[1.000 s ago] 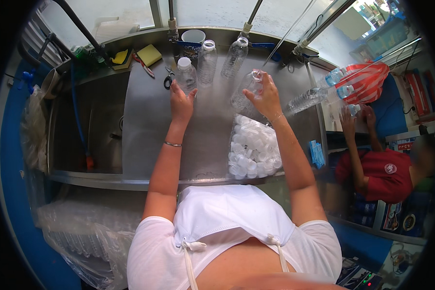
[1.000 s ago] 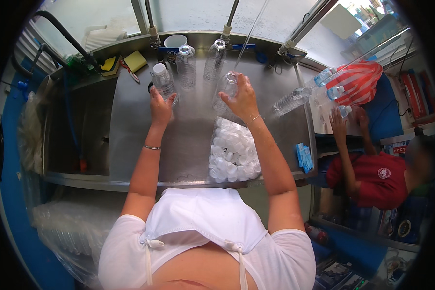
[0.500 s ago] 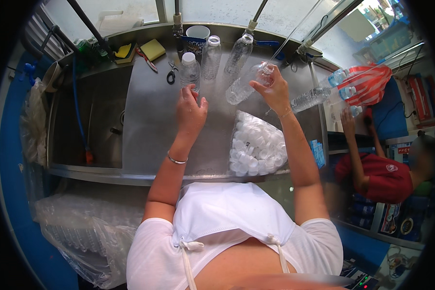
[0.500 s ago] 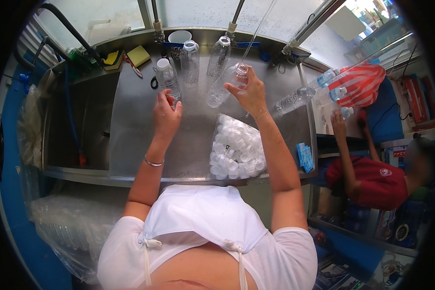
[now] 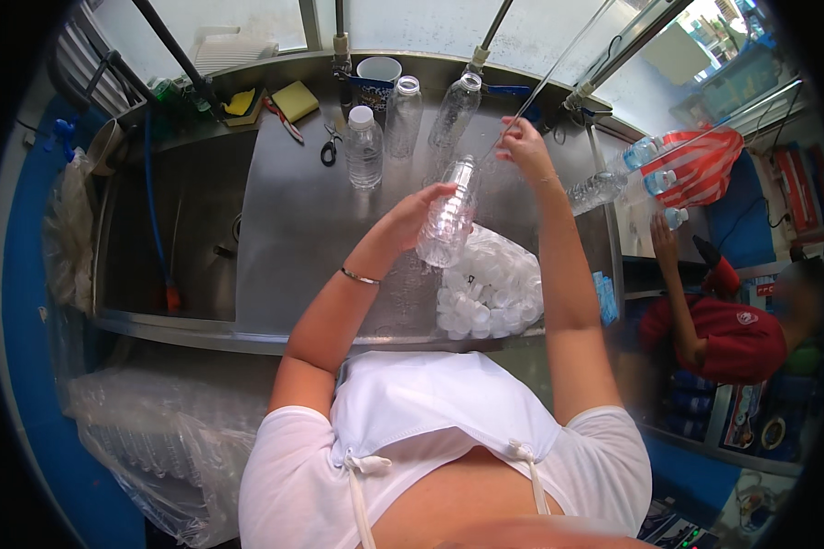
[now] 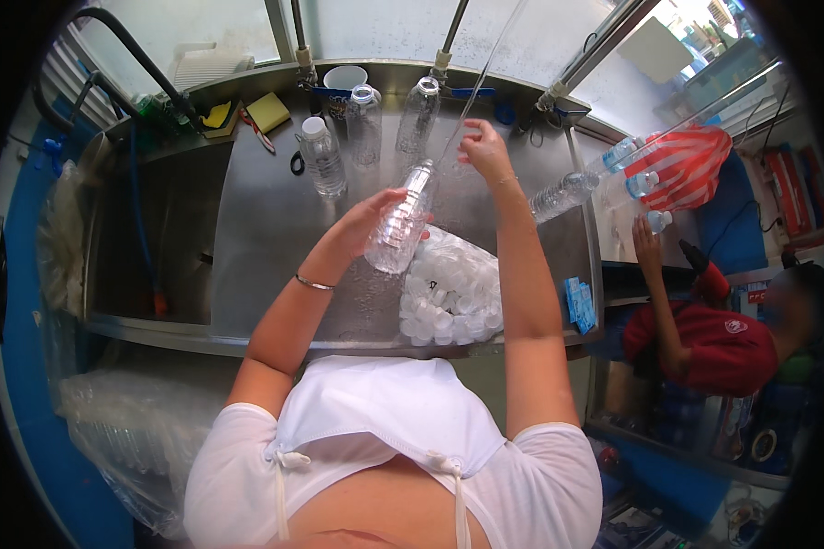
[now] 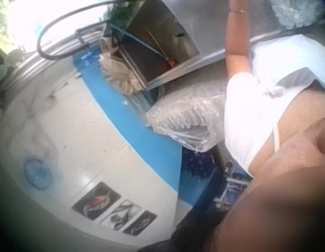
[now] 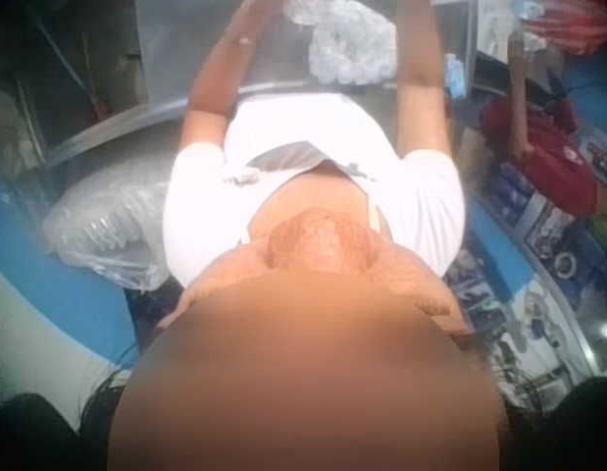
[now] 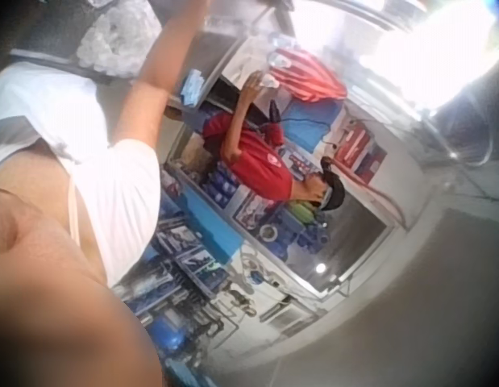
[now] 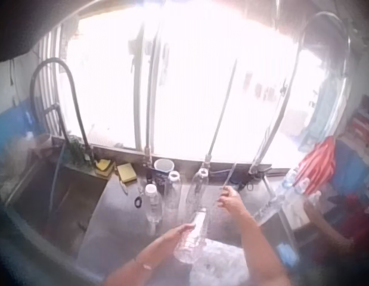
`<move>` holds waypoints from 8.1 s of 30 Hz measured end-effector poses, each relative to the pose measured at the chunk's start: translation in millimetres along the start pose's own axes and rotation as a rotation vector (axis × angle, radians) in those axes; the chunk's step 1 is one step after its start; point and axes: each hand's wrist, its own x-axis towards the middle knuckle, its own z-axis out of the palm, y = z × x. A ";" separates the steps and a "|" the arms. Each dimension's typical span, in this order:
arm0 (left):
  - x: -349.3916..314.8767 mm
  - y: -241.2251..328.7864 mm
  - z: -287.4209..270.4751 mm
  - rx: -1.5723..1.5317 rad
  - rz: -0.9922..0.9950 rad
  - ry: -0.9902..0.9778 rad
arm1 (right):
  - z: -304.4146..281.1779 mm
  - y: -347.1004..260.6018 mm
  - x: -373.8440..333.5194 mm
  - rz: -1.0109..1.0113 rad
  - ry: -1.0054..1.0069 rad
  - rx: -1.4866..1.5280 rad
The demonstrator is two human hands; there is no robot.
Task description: The person cuts open a plastic-wrapped bundle of empty plastic bottles using scissors, then separates the bottles and places them on a stainless steel counter. The person then fills each bottle with water from a tap and screws on a white cap from a nearby bag, repeating this for multiple bottles.
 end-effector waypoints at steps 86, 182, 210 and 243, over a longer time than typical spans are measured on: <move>-18.1 -93.3 68.9 1.788 0.183 -0.094 | -152.3 61.4 -81.6 -0.477 0.846 -0.528; -64.2 -22.8 92.2 0.294 0.077 -0.230 | 1.4 -45.2 -173.6 -0.548 -0.074 0.268; -134.6 -7.6 61.6 0.988 0.084 -0.062 | 39.1 -73.0 -220.0 -0.674 -0.074 -0.368; -112.8 -45.6 35.9 1.155 0.791 0.445 | 80.4 -61.5 -180.8 -0.798 -0.100 0.044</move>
